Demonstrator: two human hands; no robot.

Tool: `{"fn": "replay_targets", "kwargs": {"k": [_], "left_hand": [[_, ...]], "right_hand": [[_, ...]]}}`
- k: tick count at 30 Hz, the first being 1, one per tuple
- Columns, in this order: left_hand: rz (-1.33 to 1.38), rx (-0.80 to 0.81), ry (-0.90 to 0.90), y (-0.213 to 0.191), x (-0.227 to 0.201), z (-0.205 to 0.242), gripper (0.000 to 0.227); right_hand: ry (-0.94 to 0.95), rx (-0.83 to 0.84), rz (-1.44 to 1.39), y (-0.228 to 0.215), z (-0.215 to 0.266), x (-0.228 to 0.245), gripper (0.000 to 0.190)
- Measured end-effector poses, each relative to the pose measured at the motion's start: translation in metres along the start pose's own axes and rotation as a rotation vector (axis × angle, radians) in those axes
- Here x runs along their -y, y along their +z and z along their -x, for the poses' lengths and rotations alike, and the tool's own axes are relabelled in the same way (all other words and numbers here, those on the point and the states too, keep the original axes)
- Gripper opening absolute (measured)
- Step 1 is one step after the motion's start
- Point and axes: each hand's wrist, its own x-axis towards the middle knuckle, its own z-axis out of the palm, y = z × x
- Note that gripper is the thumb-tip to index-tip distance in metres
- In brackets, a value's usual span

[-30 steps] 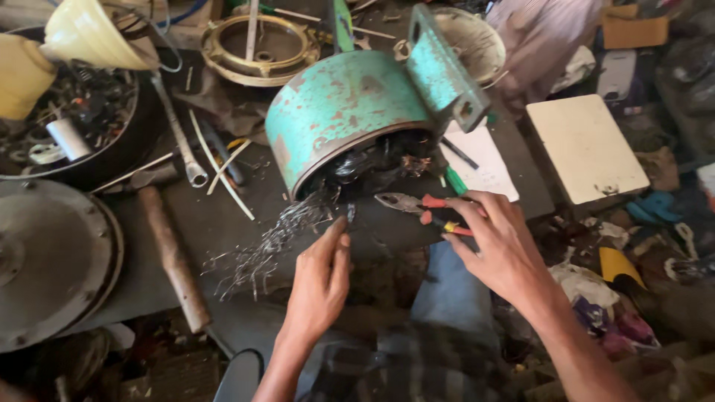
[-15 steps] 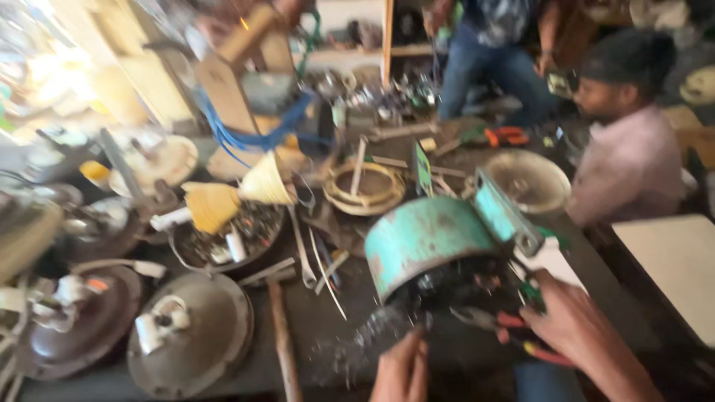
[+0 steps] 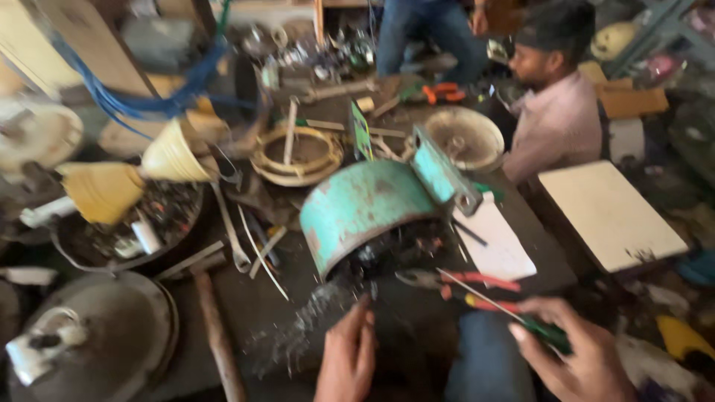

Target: The person uses pliers and a screwdriver to pull and cut tangled wires from the interior of a teal cylindrical motor housing. The removed wire fragments accumulate on the workbench as the person continues to extract more strands.

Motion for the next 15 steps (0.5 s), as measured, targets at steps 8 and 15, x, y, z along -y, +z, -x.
{"fn": "replay_targets", "kwargs": {"k": [8, 15], "left_hand": [[-0.032, 0.017, 0.116, -0.015, -0.030, 0.006, 0.039], [-0.032, 0.020, 0.156, -0.019, -0.024, 0.004, 0.040]], "right_hand": [[-0.556, -0.049, -0.008, 0.054, -0.017, 0.061, 0.024], [-0.493, -0.078, 0.047, 0.067, -0.023, 0.080, 0.017]]}}
